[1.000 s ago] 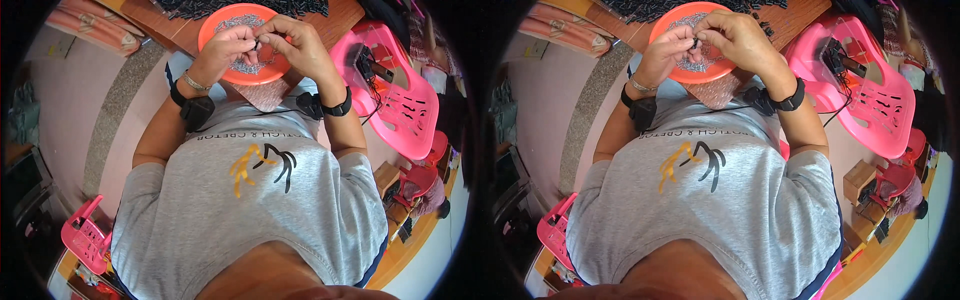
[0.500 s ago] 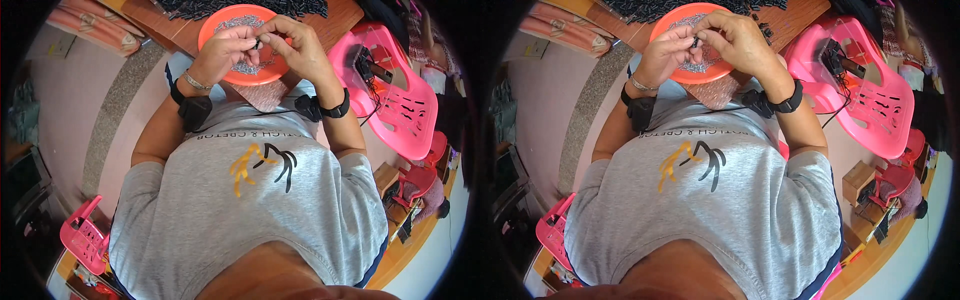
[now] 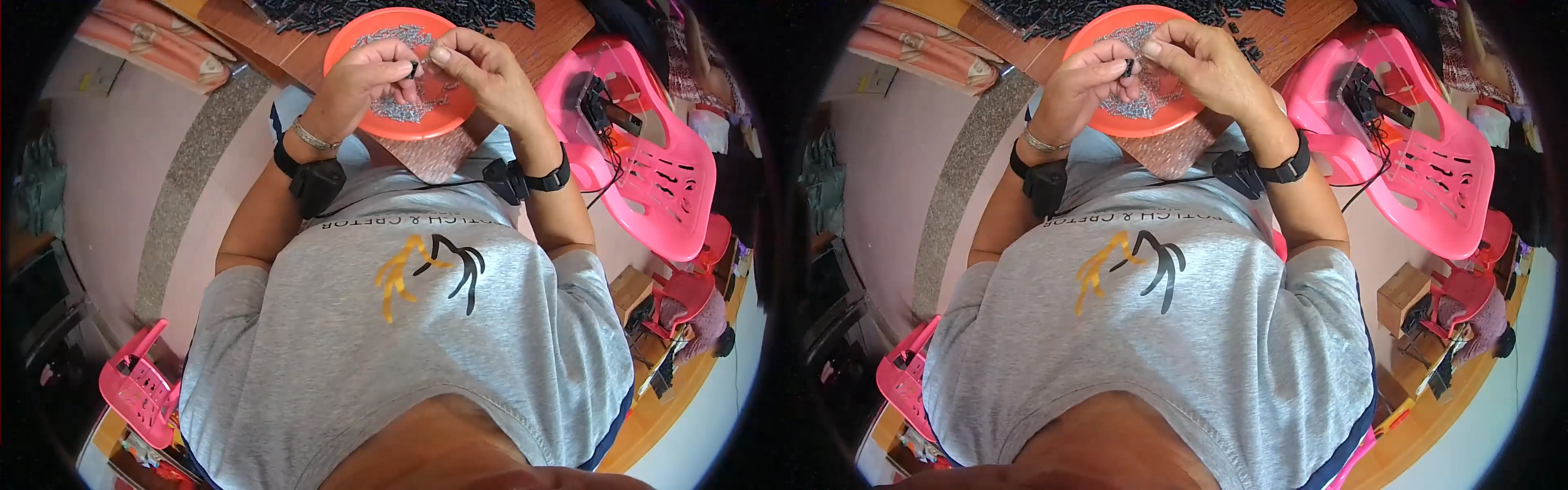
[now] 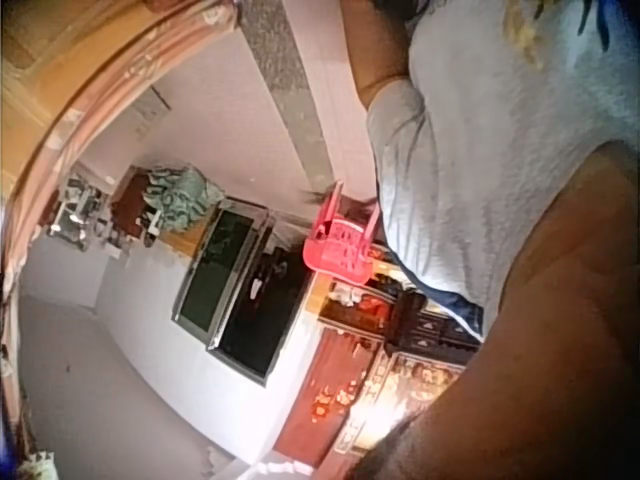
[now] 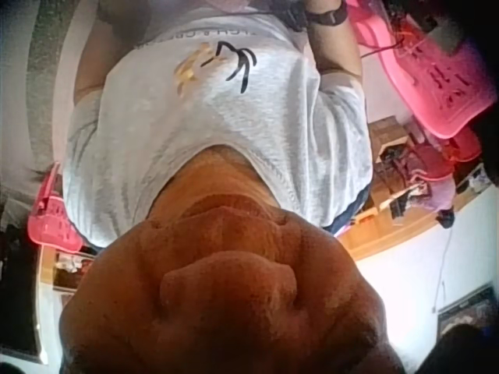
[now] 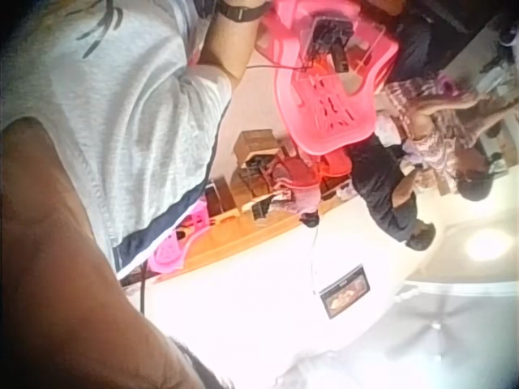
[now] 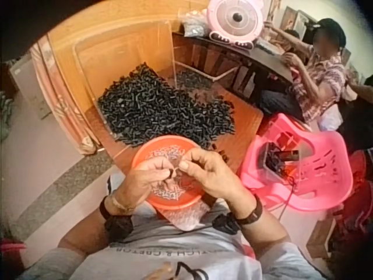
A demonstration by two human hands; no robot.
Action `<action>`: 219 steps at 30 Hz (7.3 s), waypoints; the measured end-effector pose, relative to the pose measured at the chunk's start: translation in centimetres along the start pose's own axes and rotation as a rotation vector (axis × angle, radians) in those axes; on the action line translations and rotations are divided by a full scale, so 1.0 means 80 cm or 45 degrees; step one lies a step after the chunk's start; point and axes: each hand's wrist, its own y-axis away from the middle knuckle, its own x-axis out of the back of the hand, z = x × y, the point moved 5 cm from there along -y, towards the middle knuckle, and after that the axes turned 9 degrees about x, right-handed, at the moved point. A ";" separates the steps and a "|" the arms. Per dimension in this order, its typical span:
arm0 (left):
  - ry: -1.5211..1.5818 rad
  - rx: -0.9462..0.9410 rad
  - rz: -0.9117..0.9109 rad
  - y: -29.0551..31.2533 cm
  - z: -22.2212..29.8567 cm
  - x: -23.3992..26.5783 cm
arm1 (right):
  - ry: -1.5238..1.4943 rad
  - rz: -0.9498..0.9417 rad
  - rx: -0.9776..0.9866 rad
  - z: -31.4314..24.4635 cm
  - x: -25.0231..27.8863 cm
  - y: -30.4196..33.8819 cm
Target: Assembling small metal pins into black plastic components manually.
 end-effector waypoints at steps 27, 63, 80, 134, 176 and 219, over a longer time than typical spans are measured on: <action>-0.290 0.018 0.131 0.008 -0.003 -0.013 | 0.425 -0.135 0.019 -0.015 -0.002 -0.002; -0.609 -0.410 0.392 0.026 0.019 -0.025 | -0.736 -0.029 -0.475 0.016 -0.033 0.029; -0.325 -0.335 0.512 0.026 0.042 0.003 | 0.254 0.541 0.858 -0.168 0.120 0.058; -0.220 -0.315 0.587 0.039 0.046 -0.003 | 1.313 0.274 1.551 -0.347 0.186 0.073; -0.097 -0.261 0.509 0.022 0.026 0.026 | 0.778 0.221 -0.145 0.095 0.237 -0.097; -0.106 -0.093 0.527 0.014 0.009 0.014 | 1.363 -0.079 -0.143 0.099 0.159 -0.094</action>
